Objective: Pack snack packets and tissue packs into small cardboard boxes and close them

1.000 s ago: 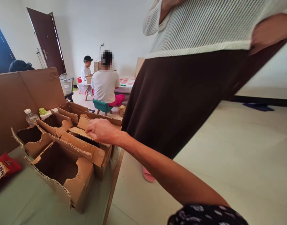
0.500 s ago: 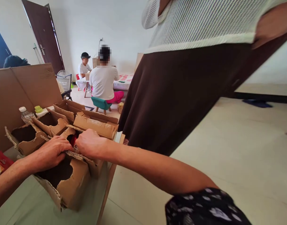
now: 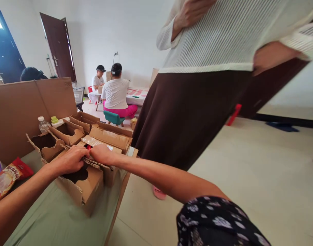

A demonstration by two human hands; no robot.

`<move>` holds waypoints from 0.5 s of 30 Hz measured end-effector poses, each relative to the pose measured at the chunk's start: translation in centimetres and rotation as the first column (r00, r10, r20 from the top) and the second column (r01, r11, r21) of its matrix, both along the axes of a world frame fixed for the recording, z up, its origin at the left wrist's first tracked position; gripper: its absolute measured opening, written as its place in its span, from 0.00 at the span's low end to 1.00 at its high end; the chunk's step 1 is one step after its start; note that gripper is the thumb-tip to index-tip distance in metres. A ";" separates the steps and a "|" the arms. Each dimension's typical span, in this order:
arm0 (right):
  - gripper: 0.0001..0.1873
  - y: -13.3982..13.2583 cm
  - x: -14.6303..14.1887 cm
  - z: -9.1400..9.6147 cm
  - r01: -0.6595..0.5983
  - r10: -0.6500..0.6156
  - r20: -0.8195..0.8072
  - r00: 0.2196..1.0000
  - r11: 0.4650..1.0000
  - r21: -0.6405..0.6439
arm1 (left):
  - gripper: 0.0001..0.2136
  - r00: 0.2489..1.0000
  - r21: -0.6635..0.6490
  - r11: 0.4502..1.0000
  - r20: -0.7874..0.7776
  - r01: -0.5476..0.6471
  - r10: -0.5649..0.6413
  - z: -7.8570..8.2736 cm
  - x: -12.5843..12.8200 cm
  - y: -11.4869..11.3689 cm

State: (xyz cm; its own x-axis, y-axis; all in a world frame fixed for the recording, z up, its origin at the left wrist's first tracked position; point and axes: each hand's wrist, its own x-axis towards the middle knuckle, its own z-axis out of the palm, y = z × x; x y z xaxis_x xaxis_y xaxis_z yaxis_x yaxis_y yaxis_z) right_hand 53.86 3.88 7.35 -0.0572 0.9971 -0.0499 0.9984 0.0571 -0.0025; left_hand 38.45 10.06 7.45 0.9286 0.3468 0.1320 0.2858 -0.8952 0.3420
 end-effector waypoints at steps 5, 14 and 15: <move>0.15 -2.5 1.0 6.7 0.163 -0.170 0.007 0.985 0.955 0.249 | 0.11 0.862 -0.240 0.953 0.428 -0.183 0.273 1.5 -1.4 0.5; 0.07 -1.7 -0.1 9.9 -0.263 0.637 -0.611 0.470 0.762 0.592 | 0.28 0.554 -0.721 0.692 0.561 -0.040 0.615 4.5 -8.1 -0.8; 0.10 -1.2 0.5 9.4 -0.283 0.624 -0.657 0.423 0.780 0.558 | 0.25 0.531 -0.734 0.677 0.550 -0.061 0.645 4.3 -10.0 -1.3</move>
